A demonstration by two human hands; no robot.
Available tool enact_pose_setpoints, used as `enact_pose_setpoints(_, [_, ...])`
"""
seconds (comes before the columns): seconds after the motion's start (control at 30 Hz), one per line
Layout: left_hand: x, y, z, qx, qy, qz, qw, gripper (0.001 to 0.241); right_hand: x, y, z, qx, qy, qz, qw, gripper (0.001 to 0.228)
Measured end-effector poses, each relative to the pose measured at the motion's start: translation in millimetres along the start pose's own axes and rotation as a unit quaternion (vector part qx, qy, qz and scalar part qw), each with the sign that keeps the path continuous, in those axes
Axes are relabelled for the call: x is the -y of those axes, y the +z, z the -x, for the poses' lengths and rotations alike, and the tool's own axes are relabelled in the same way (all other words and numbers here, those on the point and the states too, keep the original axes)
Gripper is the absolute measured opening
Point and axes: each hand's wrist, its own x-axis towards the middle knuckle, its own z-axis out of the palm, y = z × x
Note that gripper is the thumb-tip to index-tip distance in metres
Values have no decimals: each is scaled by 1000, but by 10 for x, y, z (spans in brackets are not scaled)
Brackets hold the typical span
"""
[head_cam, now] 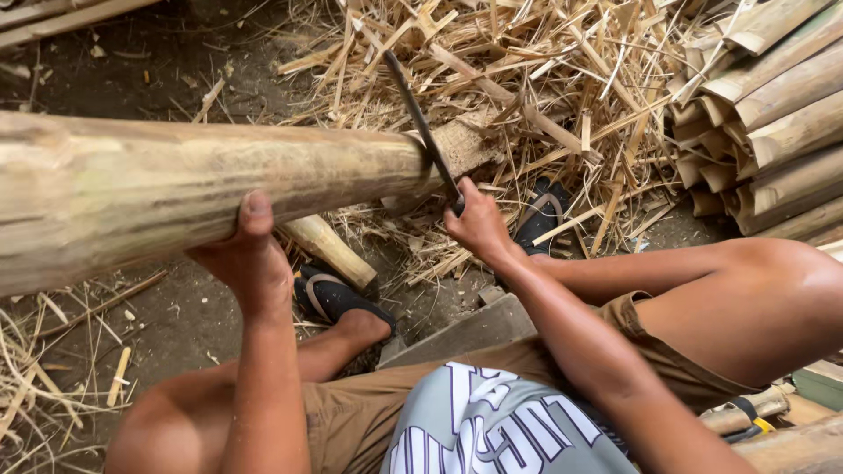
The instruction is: The person uses a knife and a wooden mallet to split a bamboo pole into two halves. They then use a saw to cut a section of a larger bamboo pole.
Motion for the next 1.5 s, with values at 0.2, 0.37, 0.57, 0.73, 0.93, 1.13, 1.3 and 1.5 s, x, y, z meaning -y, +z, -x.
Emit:
enact_pose_setpoints(0.2, [-17, 127, -87, 12, 16, 3, 1000, 99, 124, 38, 366, -63, -245, 75, 964, 32])
enact_pose_setpoints(0.37, [-66, 32, -31, 27, -13, 10, 999, 94, 29, 145, 298, -62, -179, 90, 978, 37])
enact_pose_setpoints(0.57, [-95, 104, -139, 2, -5, 59, 998, 103, 75, -130, 146, -8, -70, 148, 986, 29])
enact_pose_setpoints(0.73, [-70, 69, -114, 22, 9, 50, 998, 103, -104, 175, 348, -111, -269, 129, 948, 31])
enact_pose_setpoints(0.93, [-111, 51, -120, 3, 12, 56, 998, 106, -622, -20, -325, -50, -40, 160, 985, 32])
enact_pose_setpoints(1.13, [-82, 168, -50, -44, 0, 30, 999, 104, 199, 204, 550, -69, -245, 117, 960, 30])
enact_pose_setpoints(1.3, [-156, 149, 55, -39, 8, 45, 998, 105, 158, 137, 232, -89, -173, 102, 976, 32])
enact_pose_setpoints(1.5, [-174, 224, -12, -38, -8, 12, 999, 109, 137, 51, 216, -30, -122, 105, 986, 20])
